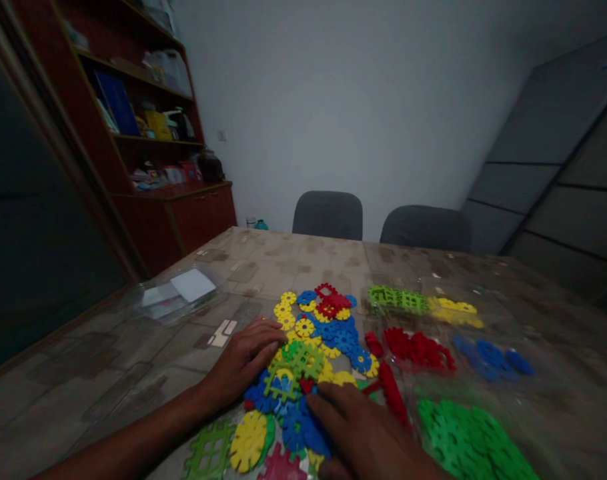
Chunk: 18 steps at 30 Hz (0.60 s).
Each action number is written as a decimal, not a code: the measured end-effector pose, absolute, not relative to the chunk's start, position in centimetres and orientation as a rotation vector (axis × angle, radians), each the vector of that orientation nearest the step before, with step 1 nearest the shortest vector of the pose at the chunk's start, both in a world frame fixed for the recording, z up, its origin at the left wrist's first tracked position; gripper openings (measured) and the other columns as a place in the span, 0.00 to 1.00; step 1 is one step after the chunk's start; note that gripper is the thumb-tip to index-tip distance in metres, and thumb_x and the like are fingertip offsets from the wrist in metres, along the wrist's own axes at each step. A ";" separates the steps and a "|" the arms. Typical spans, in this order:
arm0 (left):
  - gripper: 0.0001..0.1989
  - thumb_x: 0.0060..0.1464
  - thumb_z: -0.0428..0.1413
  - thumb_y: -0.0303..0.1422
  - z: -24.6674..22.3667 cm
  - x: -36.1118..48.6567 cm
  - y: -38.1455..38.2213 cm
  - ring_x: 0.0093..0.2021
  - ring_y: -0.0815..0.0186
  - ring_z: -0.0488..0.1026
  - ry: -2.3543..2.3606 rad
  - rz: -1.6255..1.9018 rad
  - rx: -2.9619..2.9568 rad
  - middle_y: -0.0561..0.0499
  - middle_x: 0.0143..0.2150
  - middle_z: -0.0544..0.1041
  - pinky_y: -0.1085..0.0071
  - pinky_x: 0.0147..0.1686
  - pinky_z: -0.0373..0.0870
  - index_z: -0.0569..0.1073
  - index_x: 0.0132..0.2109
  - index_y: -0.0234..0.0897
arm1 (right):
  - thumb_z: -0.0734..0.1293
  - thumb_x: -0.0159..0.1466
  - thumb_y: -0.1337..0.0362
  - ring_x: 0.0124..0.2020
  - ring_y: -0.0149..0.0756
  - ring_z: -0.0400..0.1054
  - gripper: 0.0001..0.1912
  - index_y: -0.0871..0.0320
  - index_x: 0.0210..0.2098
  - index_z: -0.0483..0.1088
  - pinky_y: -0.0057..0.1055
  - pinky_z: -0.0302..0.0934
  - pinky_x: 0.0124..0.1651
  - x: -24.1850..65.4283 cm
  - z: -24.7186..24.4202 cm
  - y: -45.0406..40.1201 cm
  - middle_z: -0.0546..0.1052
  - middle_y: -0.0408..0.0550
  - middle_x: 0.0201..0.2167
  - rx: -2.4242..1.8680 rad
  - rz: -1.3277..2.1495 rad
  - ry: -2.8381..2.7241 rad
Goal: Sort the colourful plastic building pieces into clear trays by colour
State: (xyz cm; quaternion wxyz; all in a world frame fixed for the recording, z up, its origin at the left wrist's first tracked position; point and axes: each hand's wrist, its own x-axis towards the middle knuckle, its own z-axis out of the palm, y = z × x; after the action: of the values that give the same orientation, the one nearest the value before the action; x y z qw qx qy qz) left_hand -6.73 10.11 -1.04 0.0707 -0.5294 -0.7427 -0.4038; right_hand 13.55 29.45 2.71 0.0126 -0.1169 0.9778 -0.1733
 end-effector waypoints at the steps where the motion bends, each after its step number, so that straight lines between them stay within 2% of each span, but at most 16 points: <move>1: 0.13 0.69 0.50 0.32 -1.0 -6.7 10.1 0.53 0.57 0.78 -2.227 -1.220 -1.596 0.47 0.45 0.83 0.58 0.59 0.70 0.80 0.46 0.39 | 0.77 0.57 0.67 0.56 0.57 0.72 0.37 0.59 0.65 0.67 0.47 0.69 0.54 13.4 1.9 29.0 0.74 0.60 0.60 -0.379 -0.490 3.059; 5: 0.13 0.68 0.50 0.31 -1.2 -6.7 10.1 0.52 0.57 0.78 -2.231 -1.240 -1.614 0.46 0.45 0.83 0.58 0.59 0.69 0.80 0.45 0.39 | 0.75 0.59 0.69 0.46 0.47 0.74 0.20 0.56 0.50 0.74 0.36 0.68 0.46 12.8 1.2 28.4 0.80 0.51 0.49 -0.289 -0.458 3.133; 7: 0.13 0.68 0.50 0.32 -1.3 -6.8 10.0 0.52 0.57 0.78 -2.243 -1.248 -1.610 0.46 0.45 0.84 0.57 0.59 0.70 0.81 0.44 0.39 | 0.75 0.58 0.68 0.43 0.44 0.73 0.15 0.55 0.45 0.75 0.34 0.65 0.43 12.6 1.9 28.4 0.80 0.47 0.44 -0.248 -0.482 3.109; 12: 0.13 0.67 0.50 0.31 -1.4 -6.9 10.0 0.52 0.56 0.78 -2.273 -1.234 -1.608 0.46 0.45 0.84 0.55 0.60 0.68 0.81 0.44 0.40 | 0.77 0.53 0.70 0.38 0.41 0.72 0.16 0.54 0.40 0.73 0.31 0.59 0.38 12.8 3.4 28.7 0.79 0.46 0.40 -0.107 -0.502 3.011; 15: 0.13 0.67 0.50 0.32 -1.4 -6.9 9.9 0.52 0.56 0.78 -2.275 -1.238 -1.609 0.45 0.45 0.84 0.55 0.60 0.69 0.81 0.43 0.40 | 0.75 0.56 0.70 0.40 0.40 0.72 0.17 0.53 0.44 0.72 0.31 0.59 0.39 13.1 3.2 28.8 0.79 0.45 0.42 -0.123 -0.613 3.054; 18: 0.13 0.66 0.50 0.32 -1.4 -7.0 10.0 0.52 0.55 0.79 -2.271 -1.242 -1.605 0.45 0.44 0.84 0.55 0.61 0.69 0.81 0.43 0.40 | 0.74 0.58 0.69 0.41 0.42 0.74 0.16 0.54 0.45 0.72 0.31 0.59 0.38 13.2 2.6 28.7 0.79 0.47 0.43 -0.169 -0.540 3.065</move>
State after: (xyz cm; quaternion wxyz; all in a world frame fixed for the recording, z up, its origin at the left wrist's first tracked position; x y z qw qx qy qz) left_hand -6.97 9.95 -1.36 0.0479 -0.5264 -0.7448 -0.4073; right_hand 13.16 28.74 2.59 0.0123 -0.0541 0.9833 -0.1734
